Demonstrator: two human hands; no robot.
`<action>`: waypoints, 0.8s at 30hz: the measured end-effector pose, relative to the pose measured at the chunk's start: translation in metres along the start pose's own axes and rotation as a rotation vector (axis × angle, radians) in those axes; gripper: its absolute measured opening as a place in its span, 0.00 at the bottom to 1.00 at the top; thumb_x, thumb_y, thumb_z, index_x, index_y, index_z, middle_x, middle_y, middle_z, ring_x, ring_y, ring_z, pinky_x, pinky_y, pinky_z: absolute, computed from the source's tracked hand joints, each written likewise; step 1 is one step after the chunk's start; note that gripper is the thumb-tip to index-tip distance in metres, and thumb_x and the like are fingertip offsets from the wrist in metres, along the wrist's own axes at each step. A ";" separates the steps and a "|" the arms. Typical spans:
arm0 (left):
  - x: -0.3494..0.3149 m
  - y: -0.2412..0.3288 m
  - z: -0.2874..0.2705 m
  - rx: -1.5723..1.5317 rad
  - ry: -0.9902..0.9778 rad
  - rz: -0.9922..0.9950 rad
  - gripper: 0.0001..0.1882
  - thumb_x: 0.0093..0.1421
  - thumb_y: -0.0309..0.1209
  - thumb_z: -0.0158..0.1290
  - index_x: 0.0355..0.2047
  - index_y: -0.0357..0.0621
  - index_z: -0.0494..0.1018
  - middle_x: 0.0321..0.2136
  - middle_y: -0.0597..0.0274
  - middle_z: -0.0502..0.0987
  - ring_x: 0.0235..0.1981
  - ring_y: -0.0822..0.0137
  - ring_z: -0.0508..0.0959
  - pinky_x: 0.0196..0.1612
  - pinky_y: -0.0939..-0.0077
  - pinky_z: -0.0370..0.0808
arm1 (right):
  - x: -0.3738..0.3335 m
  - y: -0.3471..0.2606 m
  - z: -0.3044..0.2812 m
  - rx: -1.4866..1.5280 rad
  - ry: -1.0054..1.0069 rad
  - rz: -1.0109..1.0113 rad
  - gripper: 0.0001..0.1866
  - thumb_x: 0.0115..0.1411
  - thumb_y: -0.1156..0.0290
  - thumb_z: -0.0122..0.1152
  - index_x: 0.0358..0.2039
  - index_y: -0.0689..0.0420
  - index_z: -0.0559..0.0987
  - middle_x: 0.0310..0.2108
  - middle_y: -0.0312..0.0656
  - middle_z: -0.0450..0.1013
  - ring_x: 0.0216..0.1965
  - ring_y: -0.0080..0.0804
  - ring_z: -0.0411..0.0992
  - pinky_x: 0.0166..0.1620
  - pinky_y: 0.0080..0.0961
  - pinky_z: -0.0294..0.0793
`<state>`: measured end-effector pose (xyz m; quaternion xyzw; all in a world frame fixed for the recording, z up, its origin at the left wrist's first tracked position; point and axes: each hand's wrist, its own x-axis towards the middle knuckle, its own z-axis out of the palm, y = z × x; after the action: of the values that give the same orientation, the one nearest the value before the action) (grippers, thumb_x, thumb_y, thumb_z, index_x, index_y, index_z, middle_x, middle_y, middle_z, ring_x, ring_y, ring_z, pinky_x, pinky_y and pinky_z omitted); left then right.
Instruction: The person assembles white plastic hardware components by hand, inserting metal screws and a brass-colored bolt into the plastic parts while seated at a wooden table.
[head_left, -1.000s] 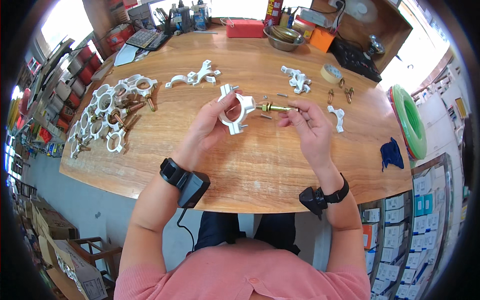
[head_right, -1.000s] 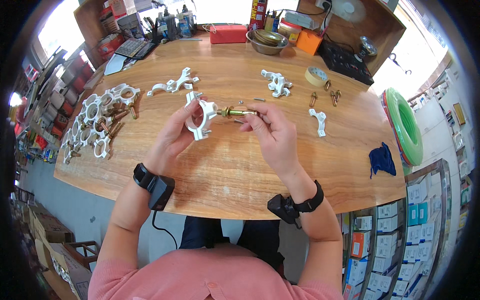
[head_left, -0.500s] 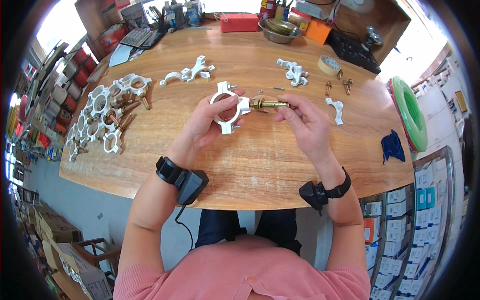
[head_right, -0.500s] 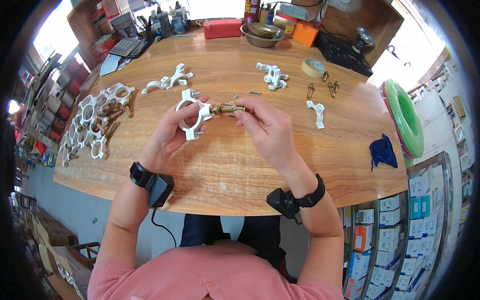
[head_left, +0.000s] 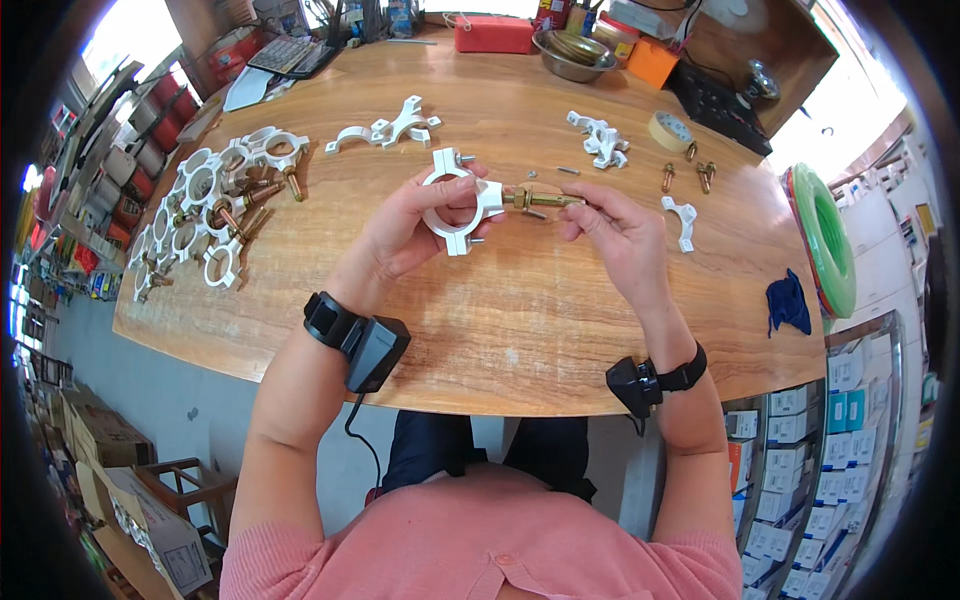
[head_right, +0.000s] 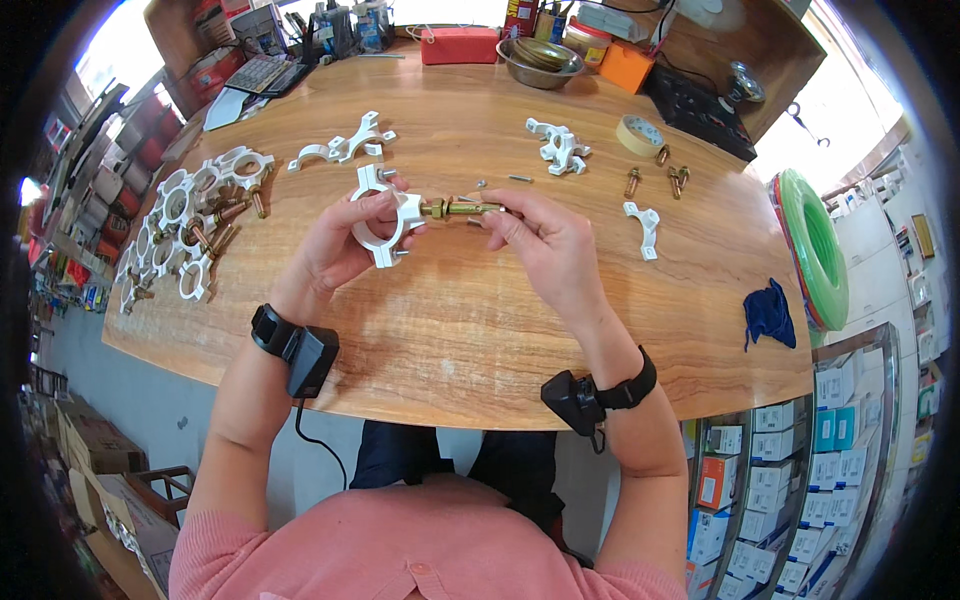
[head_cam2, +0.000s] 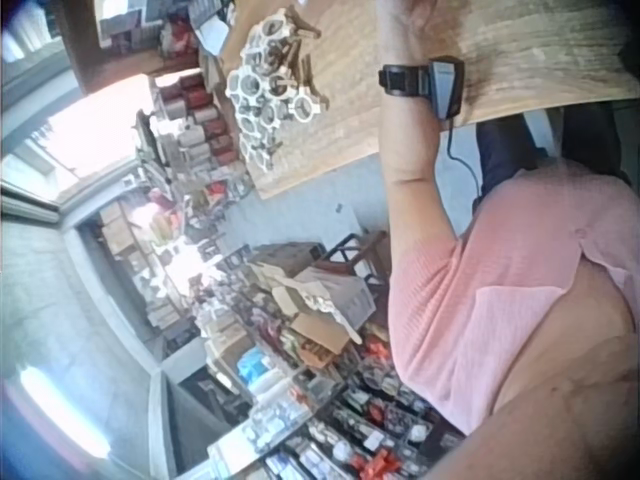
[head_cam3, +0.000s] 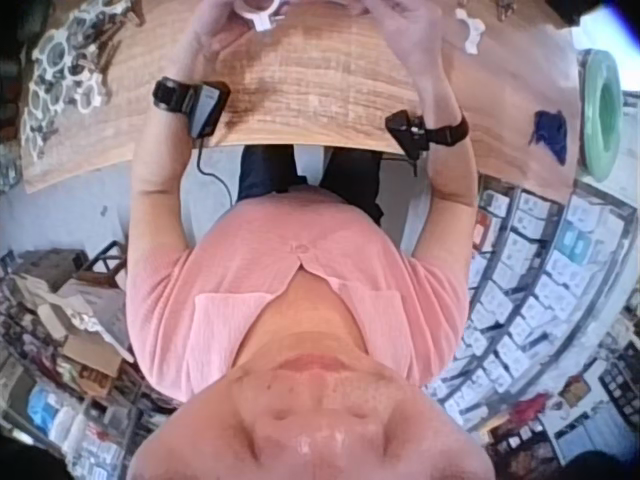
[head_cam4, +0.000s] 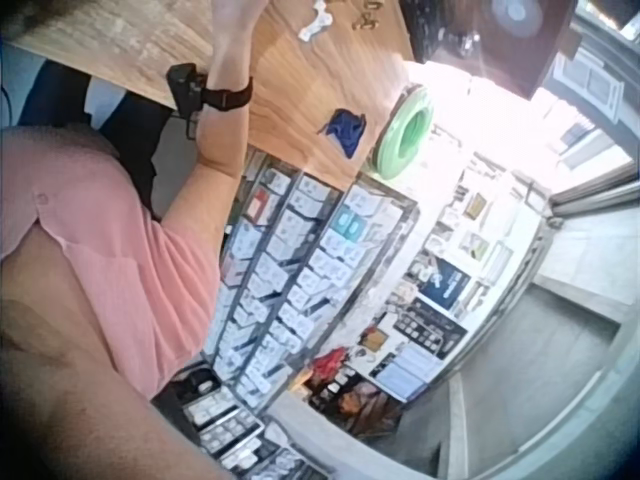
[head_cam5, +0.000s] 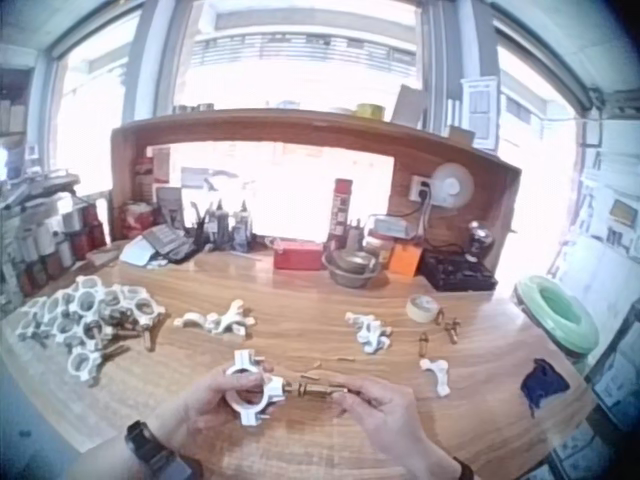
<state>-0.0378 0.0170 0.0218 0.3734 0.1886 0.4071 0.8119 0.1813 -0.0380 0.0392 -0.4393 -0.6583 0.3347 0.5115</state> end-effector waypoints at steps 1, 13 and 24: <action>0.000 0.001 0.001 0.026 0.000 0.003 0.16 0.55 0.31 0.48 0.42 0.39 0.62 0.36 0.51 0.71 0.34 0.60 0.75 0.33 0.72 0.74 | 0.000 0.000 0.001 0.000 -0.002 0.001 0.11 0.53 0.80 0.51 0.38 0.66 0.72 0.27 0.39 0.71 0.26 0.21 0.70 0.29 0.15 0.69; 0.000 0.002 0.002 0.143 0.094 0.006 0.16 0.55 0.32 0.48 0.41 0.37 0.63 0.30 0.55 0.71 0.31 0.63 0.75 0.30 0.74 0.73 | 0.005 0.002 0.005 0.156 0.029 0.130 0.07 0.54 0.77 0.52 0.33 0.67 0.71 0.23 0.41 0.71 0.23 0.21 0.69 0.27 0.14 0.69; 0.003 0.002 -0.002 0.137 0.095 -0.031 0.18 0.54 0.32 0.50 0.43 0.36 0.63 0.30 0.55 0.72 0.30 0.64 0.74 0.29 0.75 0.72 | 0.006 0.006 0.009 0.252 0.052 0.189 0.09 0.55 0.73 0.52 0.32 0.67 0.70 0.21 0.42 0.70 0.20 0.22 0.69 0.24 0.15 0.69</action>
<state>-0.0380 0.0207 0.0218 0.4054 0.2604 0.3978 0.7808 0.1737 -0.0305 0.0336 -0.4400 -0.5534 0.4499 0.5456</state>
